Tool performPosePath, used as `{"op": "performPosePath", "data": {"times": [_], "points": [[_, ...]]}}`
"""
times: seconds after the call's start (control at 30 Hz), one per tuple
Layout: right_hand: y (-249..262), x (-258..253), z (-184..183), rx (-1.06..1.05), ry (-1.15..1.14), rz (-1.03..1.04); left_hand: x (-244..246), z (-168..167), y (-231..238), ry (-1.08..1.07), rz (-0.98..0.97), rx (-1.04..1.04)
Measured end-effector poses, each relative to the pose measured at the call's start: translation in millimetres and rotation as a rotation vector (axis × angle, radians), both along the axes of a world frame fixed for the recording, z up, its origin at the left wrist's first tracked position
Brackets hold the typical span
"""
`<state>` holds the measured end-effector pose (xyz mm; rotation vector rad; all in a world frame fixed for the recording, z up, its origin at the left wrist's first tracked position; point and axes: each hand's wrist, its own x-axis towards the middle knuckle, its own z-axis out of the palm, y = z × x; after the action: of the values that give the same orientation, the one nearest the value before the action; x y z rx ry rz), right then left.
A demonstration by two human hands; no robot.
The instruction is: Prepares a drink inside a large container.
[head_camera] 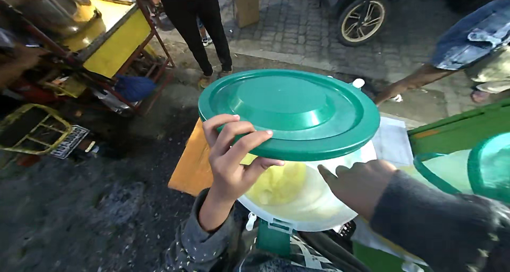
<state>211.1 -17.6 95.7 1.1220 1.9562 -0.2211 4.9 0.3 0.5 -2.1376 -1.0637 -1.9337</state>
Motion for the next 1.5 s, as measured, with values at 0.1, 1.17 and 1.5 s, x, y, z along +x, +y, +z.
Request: {"op": "performPosePath", "data": {"times": [0.1, 1.17, 1.5], "points": [[12, 4, -29, 0.117, 0.120, -0.143, 1, 0, -1, -0.002, -0.003, -0.005], [30, 7, -18, -0.278, 0.146, 0.145, 2, -3, 3, -0.008, -0.007, 0.021], [-6, -11, -6, -0.034, -0.059, -0.002, 3, -4, 3, -0.007, -0.004, 0.024]]}}
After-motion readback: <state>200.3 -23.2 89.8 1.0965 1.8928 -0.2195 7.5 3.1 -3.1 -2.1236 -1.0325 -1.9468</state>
